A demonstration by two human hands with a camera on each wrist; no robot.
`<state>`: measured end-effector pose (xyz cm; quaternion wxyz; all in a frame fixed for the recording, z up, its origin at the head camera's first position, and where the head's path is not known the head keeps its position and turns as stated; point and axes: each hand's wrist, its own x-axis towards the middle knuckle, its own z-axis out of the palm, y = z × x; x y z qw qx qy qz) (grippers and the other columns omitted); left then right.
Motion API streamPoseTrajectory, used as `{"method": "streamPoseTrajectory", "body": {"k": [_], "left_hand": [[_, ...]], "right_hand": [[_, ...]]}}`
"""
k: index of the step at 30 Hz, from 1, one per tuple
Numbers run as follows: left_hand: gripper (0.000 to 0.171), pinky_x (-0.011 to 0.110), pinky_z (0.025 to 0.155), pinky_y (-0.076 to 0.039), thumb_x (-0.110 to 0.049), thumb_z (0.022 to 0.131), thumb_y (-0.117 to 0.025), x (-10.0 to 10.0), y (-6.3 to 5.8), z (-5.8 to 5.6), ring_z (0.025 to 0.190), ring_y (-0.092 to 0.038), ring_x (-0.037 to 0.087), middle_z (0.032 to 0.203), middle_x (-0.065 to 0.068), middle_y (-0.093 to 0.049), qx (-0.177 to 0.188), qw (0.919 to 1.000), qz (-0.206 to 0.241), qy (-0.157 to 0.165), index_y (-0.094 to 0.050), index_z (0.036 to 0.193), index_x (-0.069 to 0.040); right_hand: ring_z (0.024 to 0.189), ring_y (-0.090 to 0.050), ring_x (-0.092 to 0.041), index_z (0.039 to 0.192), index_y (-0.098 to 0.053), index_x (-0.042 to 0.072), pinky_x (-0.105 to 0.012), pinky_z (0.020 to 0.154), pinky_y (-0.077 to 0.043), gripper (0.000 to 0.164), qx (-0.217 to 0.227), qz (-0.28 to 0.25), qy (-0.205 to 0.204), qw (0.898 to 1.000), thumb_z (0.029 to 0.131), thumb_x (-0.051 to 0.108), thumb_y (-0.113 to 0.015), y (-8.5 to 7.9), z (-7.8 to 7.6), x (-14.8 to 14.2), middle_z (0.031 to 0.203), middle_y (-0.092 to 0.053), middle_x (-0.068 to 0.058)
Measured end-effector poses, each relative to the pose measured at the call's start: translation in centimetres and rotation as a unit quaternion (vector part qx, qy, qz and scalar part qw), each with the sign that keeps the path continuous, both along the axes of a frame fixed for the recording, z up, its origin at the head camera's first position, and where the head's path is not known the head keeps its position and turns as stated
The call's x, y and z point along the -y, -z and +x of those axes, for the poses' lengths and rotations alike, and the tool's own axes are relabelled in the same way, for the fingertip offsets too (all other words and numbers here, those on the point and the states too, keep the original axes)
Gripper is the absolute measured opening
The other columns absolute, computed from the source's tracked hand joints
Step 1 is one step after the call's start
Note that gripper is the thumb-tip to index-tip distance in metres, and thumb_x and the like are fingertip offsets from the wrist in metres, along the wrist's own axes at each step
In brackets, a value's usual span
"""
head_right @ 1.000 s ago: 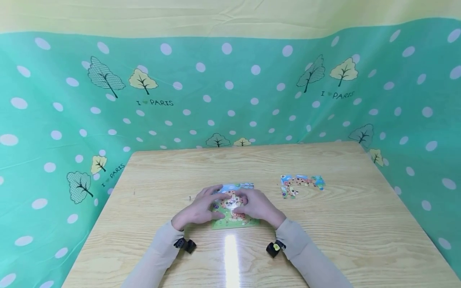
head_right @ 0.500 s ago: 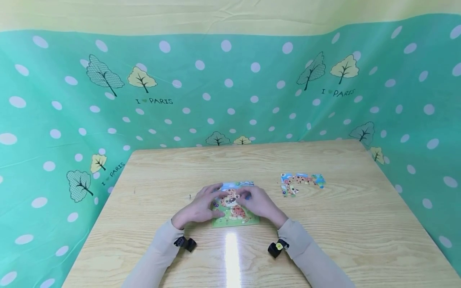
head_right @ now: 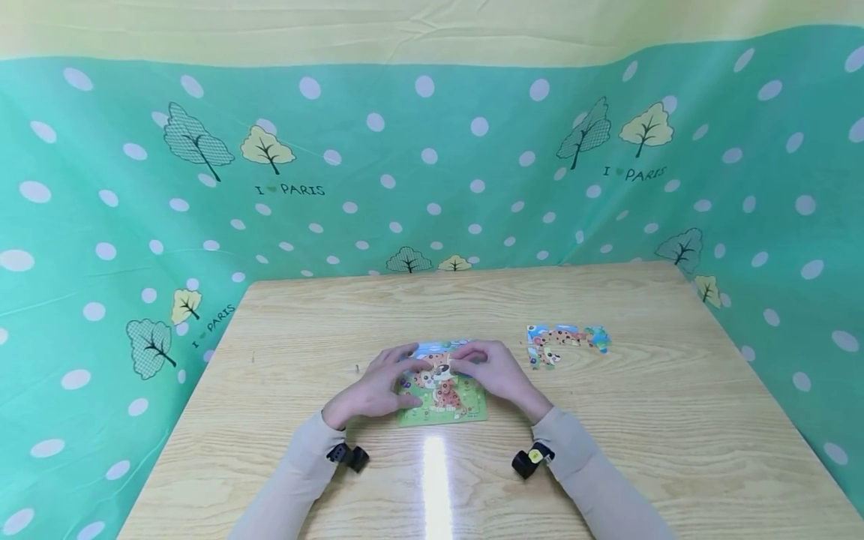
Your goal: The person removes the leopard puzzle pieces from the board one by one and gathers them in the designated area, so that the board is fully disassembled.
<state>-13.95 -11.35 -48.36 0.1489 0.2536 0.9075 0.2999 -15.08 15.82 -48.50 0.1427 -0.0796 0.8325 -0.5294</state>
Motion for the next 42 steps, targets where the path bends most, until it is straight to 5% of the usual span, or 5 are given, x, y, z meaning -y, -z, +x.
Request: {"method": "streamPoseTrajectory", "body": {"k": [26,35,42], "left_hand": [[0.057,0.068,0.131,-0.014,-0.028,0.096,-0.078,-0.1,-0.4,0.2,0.163,-0.018,0.042,0.177,0.012,-0.024,0.010,0.9999,-0.007,0.006,-0.060,0.151,-0.024],[0.057,0.068,0.131,-0.016,-0.035,0.099,-0.074,-0.2,-0.4,0.2,0.163,-0.019,0.042,0.177,0.013,-0.026,0.004,1.0000,0.004,0.004,-0.058,0.153,-0.023],[0.062,0.066,0.132,-0.017,-0.037,0.097,-0.077,-0.3,-0.3,0.2,0.162,-0.023,0.041,0.176,0.014,-0.028,-0.009,0.9999,-0.014,-0.002,-0.058,0.154,-0.022]], "right_hand": [[0.064,-0.057,-0.017,0.125,-0.074,0.003,-0.025,0.054,-0.047,0.037,-0.037,0.041,0.083,0.995,0.106,0.034,-0.069,-1.1,-0.4,-7.5,0.091,-0.073,-0.015],[0.063,-0.052,-0.007,0.135,-0.067,-0.002,-0.024,0.051,-0.043,0.051,-0.033,0.055,0.126,0.990,0.107,0.040,-0.065,-1.7,-0.1,-11.4,0.087,-0.070,-0.004],[0.068,-0.056,-0.007,0.140,-0.064,-0.002,-0.026,0.055,-0.049,0.064,-0.019,0.098,0.157,0.983,0.106,0.052,-0.062,-1.7,0.4,-15.1,0.105,-0.075,-0.007]]}}
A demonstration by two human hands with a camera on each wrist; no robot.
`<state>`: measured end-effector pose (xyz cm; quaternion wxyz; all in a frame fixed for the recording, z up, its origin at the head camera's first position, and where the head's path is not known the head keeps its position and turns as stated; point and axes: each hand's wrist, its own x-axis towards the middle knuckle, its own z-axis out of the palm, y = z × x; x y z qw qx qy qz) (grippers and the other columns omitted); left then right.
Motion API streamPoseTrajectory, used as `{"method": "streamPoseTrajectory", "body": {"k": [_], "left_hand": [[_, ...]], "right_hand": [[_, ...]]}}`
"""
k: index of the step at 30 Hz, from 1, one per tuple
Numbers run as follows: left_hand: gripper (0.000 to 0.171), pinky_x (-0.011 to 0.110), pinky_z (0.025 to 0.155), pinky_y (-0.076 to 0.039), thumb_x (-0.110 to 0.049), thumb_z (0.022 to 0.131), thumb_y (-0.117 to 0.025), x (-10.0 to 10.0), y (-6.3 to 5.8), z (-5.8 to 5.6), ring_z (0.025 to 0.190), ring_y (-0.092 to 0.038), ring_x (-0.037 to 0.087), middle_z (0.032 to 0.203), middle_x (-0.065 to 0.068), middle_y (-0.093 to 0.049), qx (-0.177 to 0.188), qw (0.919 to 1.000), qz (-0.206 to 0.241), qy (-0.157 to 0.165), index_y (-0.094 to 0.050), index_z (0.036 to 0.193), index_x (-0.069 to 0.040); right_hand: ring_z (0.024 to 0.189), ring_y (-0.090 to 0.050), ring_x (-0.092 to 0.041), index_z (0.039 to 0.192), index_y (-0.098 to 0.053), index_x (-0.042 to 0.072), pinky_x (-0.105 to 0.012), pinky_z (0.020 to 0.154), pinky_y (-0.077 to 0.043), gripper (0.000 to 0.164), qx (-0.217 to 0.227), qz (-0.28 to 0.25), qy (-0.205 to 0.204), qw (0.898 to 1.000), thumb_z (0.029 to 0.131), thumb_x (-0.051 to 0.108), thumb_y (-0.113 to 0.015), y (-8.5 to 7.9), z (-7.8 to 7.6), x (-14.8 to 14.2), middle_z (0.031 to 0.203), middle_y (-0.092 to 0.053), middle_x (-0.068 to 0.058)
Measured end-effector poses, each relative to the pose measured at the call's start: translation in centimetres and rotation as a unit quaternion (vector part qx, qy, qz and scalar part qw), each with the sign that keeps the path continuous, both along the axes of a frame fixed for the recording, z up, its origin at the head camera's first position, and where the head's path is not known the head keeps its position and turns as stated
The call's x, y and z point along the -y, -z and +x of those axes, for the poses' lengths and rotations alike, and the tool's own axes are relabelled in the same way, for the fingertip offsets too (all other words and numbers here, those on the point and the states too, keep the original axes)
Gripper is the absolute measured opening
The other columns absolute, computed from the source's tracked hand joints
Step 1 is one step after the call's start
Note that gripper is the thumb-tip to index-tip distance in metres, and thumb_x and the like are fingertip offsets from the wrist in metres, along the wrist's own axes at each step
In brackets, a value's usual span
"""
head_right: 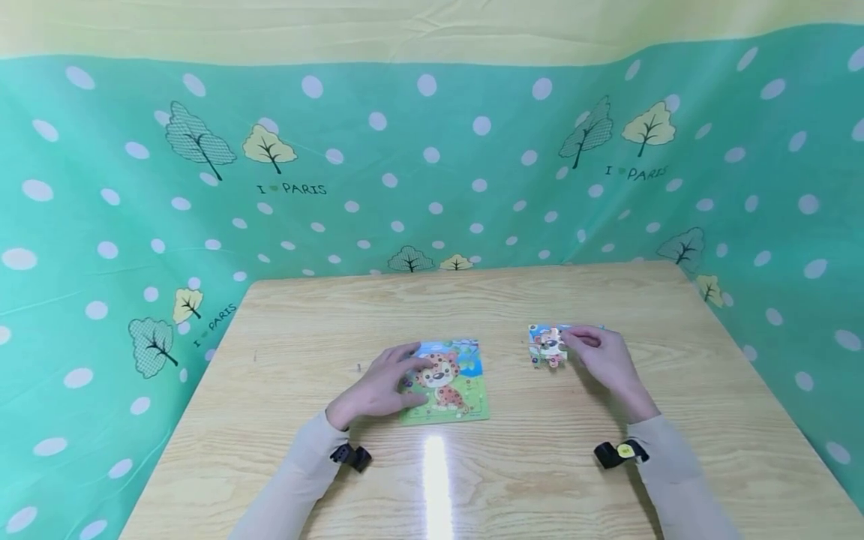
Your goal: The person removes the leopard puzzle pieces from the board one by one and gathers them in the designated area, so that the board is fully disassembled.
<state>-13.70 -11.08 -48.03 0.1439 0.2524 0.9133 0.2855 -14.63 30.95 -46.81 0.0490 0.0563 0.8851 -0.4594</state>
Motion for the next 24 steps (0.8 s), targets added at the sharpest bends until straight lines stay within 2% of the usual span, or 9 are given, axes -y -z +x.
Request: {"method": "streamPoseTrajectory", "body": {"k": [4,7,9,11,14,16,18,20,24], "left_hand": [[0.063,0.066,0.132,-0.017,-0.037,0.096,-0.078,0.1,-0.1,0.1,0.163,-0.022,0.040,0.176,0.012,-0.027,0.006,1.0000,-0.004,-0.004,-0.057,0.154,-0.023],[0.063,0.065,0.132,-0.017,-0.038,0.096,-0.078,0.1,-0.1,0.1,0.163,-0.021,0.040,0.176,0.011,-0.027,0.008,1.0000,-0.004,-0.003,-0.057,0.154,-0.024],[0.063,0.065,0.132,-0.017,-0.037,0.097,-0.078,0.2,-0.1,0.1,0.163,-0.021,0.040,0.177,0.011,-0.027,0.009,0.9999,-0.003,-0.003,-0.057,0.155,-0.025],[0.063,0.065,0.132,-0.016,-0.037,0.097,-0.078,0.2,-0.1,0.1,0.163,-0.020,0.040,0.177,0.010,-0.027,0.010,0.9999,-0.001,-0.003,-0.057,0.155,-0.025],[0.063,0.065,0.132,-0.016,-0.037,0.097,-0.078,0.2,-0.1,0.1,0.163,-0.020,0.040,0.177,0.010,-0.026,0.012,0.9999,0.000,-0.003,-0.057,0.155,-0.025],[0.063,0.066,0.132,-0.017,-0.036,0.097,-0.078,0.2,-0.1,0.1,0.163,-0.020,0.041,0.176,0.011,-0.027,0.010,0.9999,0.004,-0.002,-0.057,0.154,-0.024],[0.062,0.066,0.132,-0.017,-0.036,0.096,-0.078,0.2,-0.1,0.1,0.163,-0.020,0.041,0.176,0.012,-0.027,0.010,0.9999,0.006,-0.001,-0.057,0.154,-0.024],[0.062,0.066,0.131,-0.017,-0.036,0.096,-0.079,0.3,-0.1,0.1,0.162,-0.021,0.042,0.176,0.013,-0.027,0.008,0.9999,0.010,0.000,-0.058,0.153,-0.023],[0.062,0.065,0.132,-0.016,-0.036,0.097,-0.078,0.3,0.1,0.0,0.163,-0.021,0.041,0.176,0.013,-0.027,0.007,0.9999,0.010,0.001,-0.057,0.154,-0.023]], "right_hand": [[0.067,-0.055,-0.009,0.142,-0.061,-0.005,-0.027,0.056,-0.050,0.069,0.026,0.012,0.007,1.000,0.106,0.054,-0.060,0.3,0.3,-2.0,0.097,-0.070,-0.004],[0.068,-0.056,-0.009,0.142,-0.060,-0.007,-0.026,0.056,-0.051,0.065,0.040,0.029,0.001,0.999,0.108,0.048,-0.060,0.8,0.4,-3.0,0.095,-0.070,-0.003],[0.072,-0.058,-0.011,0.139,-0.062,-0.008,-0.025,0.058,-0.052,0.059,0.038,0.052,-0.003,0.998,0.109,0.043,-0.061,1.1,0.5,-3.4,0.099,-0.072,-0.010],[0.084,-0.064,-0.017,0.135,-0.066,-0.008,-0.027,0.064,-0.054,0.053,0.029,0.079,-0.006,0.996,0.109,0.039,-0.061,1.3,0.5,-3.6,0.110,-0.074,-0.020],[0.105,-0.067,-0.038,0.132,-0.069,-0.006,-0.042,0.082,-0.059,0.049,0.017,0.115,-0.010,0.993,0.110,0.037,-0.059,1.6,0.5,-3.7,0.129,-0.068,-0.033],[0.119,-0.062,-0.051,0.132,-0.070,-0.006,-0.056,0.094,-0.056,0.049,0.014,0.126,-0.012,0.992,0.110,0.037,-0.058,1.7,0.4,-3.6,0.136,-0.064,-0.036],[0.125,-0.058,-0.056,0.131,-0.070,-0.006,-0.067,0.100,-0.050,0.049,0.012,0.134,-0.014,0.991,0.110,0.037,-0.059,1.8,0.2,-3.6,0.137,-0.063,-0.037],[0.125,-0.058,-0.057,0.130,-0.071,-0.006,-0.070,0.102,-0.048,0.048,0.005,0.141,-0.015,0.990,0.110,0.036,-0.059,1.9,0.1,-3.5,0.135,-0.065,-0.037],[0.121,-0.061,-0.055,0.126,-0.074,-0.004,-0.067,0.099,-0.050,0.044,-0.010,0.151,-0.016,0.988,0.109,0.034,-0.062,2.0,0.0,-3.3,0.130,-0.068,-0.035]]}}
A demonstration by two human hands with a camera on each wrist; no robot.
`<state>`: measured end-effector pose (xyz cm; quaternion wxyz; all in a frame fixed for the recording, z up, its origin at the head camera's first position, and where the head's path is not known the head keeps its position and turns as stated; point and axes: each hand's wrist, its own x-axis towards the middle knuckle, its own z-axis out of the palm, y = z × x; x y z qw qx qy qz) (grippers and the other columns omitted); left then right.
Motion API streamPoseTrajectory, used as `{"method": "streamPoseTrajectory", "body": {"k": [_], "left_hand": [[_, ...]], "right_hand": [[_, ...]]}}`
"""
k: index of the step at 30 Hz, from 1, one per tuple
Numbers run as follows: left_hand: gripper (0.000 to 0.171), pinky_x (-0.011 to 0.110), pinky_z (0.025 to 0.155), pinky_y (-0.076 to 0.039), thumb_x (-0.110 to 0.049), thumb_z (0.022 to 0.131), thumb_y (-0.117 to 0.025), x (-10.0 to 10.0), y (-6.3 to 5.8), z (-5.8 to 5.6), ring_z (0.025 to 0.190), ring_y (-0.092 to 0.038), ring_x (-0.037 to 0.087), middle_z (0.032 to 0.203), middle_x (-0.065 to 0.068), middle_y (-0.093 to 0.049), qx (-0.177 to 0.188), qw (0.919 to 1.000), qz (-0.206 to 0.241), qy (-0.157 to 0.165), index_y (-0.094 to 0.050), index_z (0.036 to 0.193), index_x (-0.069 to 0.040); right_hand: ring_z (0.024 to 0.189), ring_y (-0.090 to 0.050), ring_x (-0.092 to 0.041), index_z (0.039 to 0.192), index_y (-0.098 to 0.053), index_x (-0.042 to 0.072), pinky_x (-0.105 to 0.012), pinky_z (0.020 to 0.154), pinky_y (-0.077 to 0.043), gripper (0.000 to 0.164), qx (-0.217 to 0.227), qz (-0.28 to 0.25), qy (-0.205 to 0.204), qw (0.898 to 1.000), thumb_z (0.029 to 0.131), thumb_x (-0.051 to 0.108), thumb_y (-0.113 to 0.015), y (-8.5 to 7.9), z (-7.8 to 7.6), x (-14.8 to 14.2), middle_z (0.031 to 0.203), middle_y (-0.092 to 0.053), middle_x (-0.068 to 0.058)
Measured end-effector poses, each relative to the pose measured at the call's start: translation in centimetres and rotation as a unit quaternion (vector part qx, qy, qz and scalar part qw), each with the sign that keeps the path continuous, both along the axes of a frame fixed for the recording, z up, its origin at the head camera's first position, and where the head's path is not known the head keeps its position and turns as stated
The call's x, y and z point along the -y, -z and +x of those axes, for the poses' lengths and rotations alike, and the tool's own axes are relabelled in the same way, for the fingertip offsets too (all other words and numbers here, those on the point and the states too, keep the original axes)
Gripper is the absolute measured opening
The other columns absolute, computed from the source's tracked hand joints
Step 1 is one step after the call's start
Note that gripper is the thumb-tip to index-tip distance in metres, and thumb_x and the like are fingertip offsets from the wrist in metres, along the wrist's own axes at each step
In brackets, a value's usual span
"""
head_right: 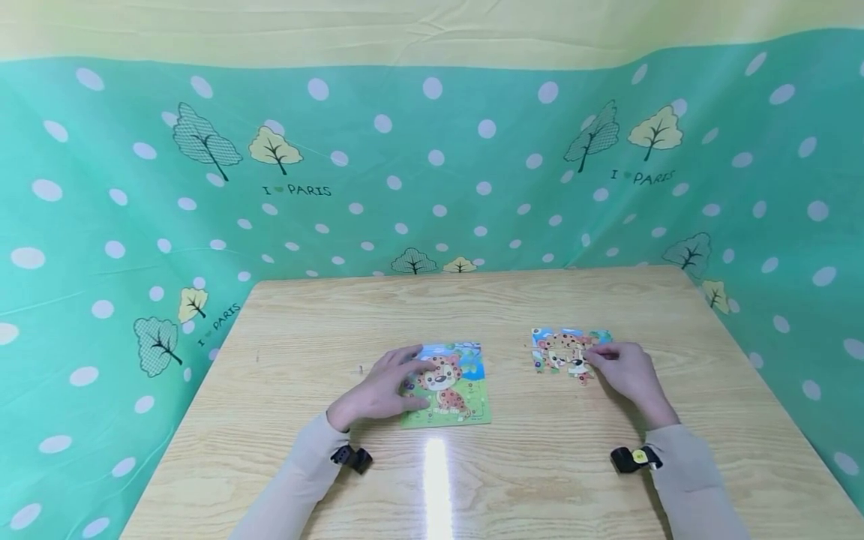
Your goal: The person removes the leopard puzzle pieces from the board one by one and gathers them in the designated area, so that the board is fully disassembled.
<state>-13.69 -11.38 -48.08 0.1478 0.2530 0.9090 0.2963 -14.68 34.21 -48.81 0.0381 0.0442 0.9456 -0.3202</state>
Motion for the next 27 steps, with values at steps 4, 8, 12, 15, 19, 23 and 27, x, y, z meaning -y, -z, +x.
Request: {"method": "streamPoseTrajectory", "body": {"k": [4,8,12,15,19,23,27], "left_hand": [[0.062,0.065,0.132,-0.016,-0.036,0.097,-0.078,-0.1,0.1,0.0,0.162,-0.021,0.041,0.176,0.013,-0.027,-0.001,1.0000,-0.004,0.002,-0.057,0.154,-0.023],[0.063,0.065,0.132,-0.016,-0.036,0.097,-0.077,-0.2,0.0,0.0,0.162,-0.021,0.041,0.176,0.013,-0.027,-0.001,1.0000,-0.004,0.002,-0.056,0.155,-0.023],[0.062,0.066,0.132,-0.016,-0.035,0.097,-0.078,-0.2,-0.1,0.1,0.163,-0.020,0.042,0.176,0.012,-0.027,0.001,1.0000,0.001,0.002,-0.057,0.154,-0.023],[0.062,0.066,0.132,-0.016,-0.035,0.097,-0.078,-0.2,0.0,0.2,0.163,-0.020,0.042,0.176,0.012,-0.027,0.002,1.0000,0.002,0.001,-0.057,0.154,-0.023],[0.063,0.067,0.131,-0.017,-0.036,0.097,-0.078,-0.2,0.1,0.1,0.163,-0.020,0.042,0.177,0.012,-0.026,0.002,1.0000,0.000,0.003,-0.056,0.155,-0.023],[0.064,0.067,0.131,-0.017,-0.036,0.097,-0.078,-0.1,0.2,0.0,0.163,-0.020,0.042,0.177,0.012,-0.026,0.000,1.0000,-0.004,0.006,-0.056,0.155,-0.023],[0.065,0.066,0.132,-0.016,-0.037,0.097,-0.078,-0.1,0.2,0.0,0.163,-0.020,0.041,0.177,0.011,-0.026,-0.002,0.9999,-0.009,0.003,-0.055,0.156,-0.024]], "right_hand": [[0.122,-0.061,-0.056,0.124,-0.076,-0.003,-0.068,0.100,-0.049,0.041,-0.010,0.001,0.001,1.000,0.108,0.033,-0.064,-0.2,0.2,0.1,0.130,-0.069,-0.034],[0.126,-0.058,-0.058,0.127,-0.073,-0.005,-0.069,0.101,-0.049,0.047,-0.014,-0.007,0.006,1.000,0.108,0.037,-0.063,-0.6,0.4,0.5,0.135,-0.065,-0.037],[0.118,-0.065,-0.048,0.130,-0.072,-0.003,-0.048,0.089,-0.057,0.047,-0.028,-0.035,-0.014,0.999,0.108,0.038,-0.063,-1.0,0.5,1.9,0.135,-0.068,-0.032],[0.108,-0.068,-0.033,0.127,-0.075,0.001,-0.028,0.079,-0.053,0.041,-0.040,-0.057,-0.039,0.997,0.108,0.036,-0.065,-1.3,0.5,3.6,0.129,-0.073,-0.025],[0.101,-0.065,-0.020,0.121,-0.079,0.005,-0.023,0.078,-0.050,0.032,-0.051,-0.076,-0.068,0.993,0.105,0.031,-0.069,-1.4,0.3,6.4,0.119,-0.077,-0.016],[0.096,-0.065,-0.016,0.119,-0.079,0.007,-0.026,0.082,-0.051,0.027,-0.048,-0.094,-0.101,0.989,0.102,0.028,-0.073,-0.9,0.1,9.4,0.108,-0.077,-0.008],[0.089,-0.065,-0.013,0.126,-0.075,0.006,-0.025,0.079,-0.054,0.037,-0.026,-0.122,-0.164,0.978,0.098,0.030,-0.078,-0.3,0.0,12.3,0.101,-0.075,-0.003]]}}
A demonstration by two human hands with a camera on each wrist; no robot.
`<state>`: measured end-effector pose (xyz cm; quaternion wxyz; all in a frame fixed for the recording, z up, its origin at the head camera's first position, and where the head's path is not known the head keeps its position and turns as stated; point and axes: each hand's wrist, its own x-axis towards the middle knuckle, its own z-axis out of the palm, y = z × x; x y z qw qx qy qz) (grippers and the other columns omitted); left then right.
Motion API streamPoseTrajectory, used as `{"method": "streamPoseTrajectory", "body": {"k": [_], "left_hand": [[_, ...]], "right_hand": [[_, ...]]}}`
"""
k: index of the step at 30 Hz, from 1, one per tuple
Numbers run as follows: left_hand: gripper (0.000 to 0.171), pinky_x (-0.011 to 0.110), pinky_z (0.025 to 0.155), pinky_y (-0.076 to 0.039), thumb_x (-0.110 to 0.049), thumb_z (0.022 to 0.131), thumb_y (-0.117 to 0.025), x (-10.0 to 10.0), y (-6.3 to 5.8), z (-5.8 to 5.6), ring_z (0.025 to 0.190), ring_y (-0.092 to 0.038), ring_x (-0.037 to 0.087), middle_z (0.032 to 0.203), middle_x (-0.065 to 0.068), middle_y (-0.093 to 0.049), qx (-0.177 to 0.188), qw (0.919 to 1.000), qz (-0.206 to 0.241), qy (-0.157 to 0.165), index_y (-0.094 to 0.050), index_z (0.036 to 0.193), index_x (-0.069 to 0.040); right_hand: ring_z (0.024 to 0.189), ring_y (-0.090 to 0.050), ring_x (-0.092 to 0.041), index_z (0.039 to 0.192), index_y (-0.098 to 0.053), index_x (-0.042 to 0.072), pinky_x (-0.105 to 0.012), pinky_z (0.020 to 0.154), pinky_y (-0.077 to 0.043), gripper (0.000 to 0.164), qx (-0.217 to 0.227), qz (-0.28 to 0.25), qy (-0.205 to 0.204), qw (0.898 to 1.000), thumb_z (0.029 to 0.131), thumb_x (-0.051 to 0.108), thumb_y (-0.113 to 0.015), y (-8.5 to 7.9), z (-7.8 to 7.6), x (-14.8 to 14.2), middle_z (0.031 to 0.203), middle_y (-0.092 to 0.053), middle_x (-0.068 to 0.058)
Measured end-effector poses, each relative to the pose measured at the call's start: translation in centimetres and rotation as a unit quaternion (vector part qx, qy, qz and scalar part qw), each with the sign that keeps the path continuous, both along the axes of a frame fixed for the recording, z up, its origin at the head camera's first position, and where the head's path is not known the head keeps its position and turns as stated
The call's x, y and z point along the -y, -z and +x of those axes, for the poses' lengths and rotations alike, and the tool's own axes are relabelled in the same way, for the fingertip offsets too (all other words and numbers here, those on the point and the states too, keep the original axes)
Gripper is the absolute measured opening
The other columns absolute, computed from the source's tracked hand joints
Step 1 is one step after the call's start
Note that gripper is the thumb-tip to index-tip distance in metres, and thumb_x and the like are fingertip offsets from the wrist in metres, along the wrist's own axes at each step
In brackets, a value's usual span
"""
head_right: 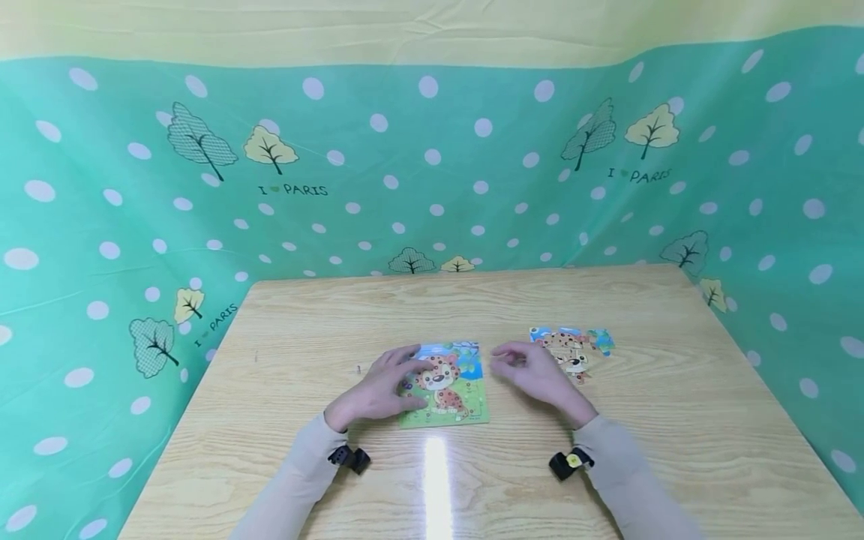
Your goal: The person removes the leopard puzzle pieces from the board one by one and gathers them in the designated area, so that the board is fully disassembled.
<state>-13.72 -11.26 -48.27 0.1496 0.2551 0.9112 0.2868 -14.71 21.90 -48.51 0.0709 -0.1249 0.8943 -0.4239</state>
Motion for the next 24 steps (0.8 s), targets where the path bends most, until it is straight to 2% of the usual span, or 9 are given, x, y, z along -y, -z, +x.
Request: {"method": "streamPoseTrajectory", "body": {"k": [4,6,10,15,19,24], "left_hand": [[0.064,0.066,0.132,-0.016,-0.038,0.097,-0.078,0.0,0.0,0.0,0.163,-0.020,0.041,0.177,0.011,-0.026,-0.001,1.0000,0.002,-0.004,-0.055,0.156,-0.025],[0.064,0.066,0.132,-0.017,-0.038,0.097,-0.078,0.0,0.1,0.0,0.163,-0.020,0.041,0.177,0.011,-0.027,-0.002,1.0000,0.004,-0.004,-0.056,0.155,-0.025],[0.064,0.066,0.132,-0.016,-0.038,0.097,-0.077,-0.1,0.1,0.0,0.163,-0.020,0.040,0.177,0.010,-0.026,0.001,1.0000,0.003,-0.002,-0.055,0.156,-0.026],[0.064,0.066,0.132,-0.016,-0.037,0.097,-0.077,0.0,0.1,0.0,0.163,-0.020,0.040,0.177,0.011,-0.026,0.002,1.0000,0.002,0.000,-0.055,0.155,-0.024],[0.064,0.067,0.131,-0.016,-0.036,0.097,-0.077,0.1,0.0,0.0,0.162,-0.021,0.041,0.176,0.013,-0.027,0.001,1.0000,0.004,0.000,-0.056,0.155,-0.022],[0.064,0.066,0.132,-0.016,-0.037,0.097,-0.077,0.0,0.0,0.0,0.163,-0.020,0.040,0.176,0.012,-0.026,0.003,1.0000,0.000,-0.001,-0.055,0.156,-0.024]], "right_hand": [[0.074,-0.059,-0.010,0.135,-0.071,0.004,-0.023,0.066,-0.051,0.051,0.005,0.005,-0.073,0.997,0.094,0.032,-0.082,0.2,0.0,2.3,0.088,-0.069,0.001],[0.068,-0.054,-0.008,0.138,-0.070,0.005,-0.023,0.061,-0.046,0.057,0.004,0.024,-0.090,0.996,0.092,0.035,-0.085,0.3,0.0,3.0,0.081,-0.065,0.004],[0.060,-0.046,-0.006,0.136,-0.071,0.012,-0.022,0.056,-0.040,0.062,0.014,0.064,-0.098,0.993,0.086,0.042,-0.089,0.4,0.0,3.8,0.072,-0.056,0.008],[0.056,-0.043,-0.007,0.126,-0.074,0.017,-0.022,0.054,-0.037,0.051,0.034,0.069,-0.099,0.992,0.085,0.042,-0.090,0.2,0.0,4.1,0.068,-0.053,0.008],[0.056,-0.044,-0.008,0.123,-0.073,0.015,-0.023,0.055,-0.038,0.047,0.044,0.055,-0.106,0.992,0.087,0.038,-0.090,0.0,-0.2,4.3,0.068,-0.053,0.007],[0.057,-0.044,-0.009,0.126,-0.070,0.010,-0.024,0.054,-0.038,0.053,0.056,0.043,-0.104,0.992,0.085,0.036,-0.092,0.0,-0.4,4.2,0.068,-0.053,0.005]]}}
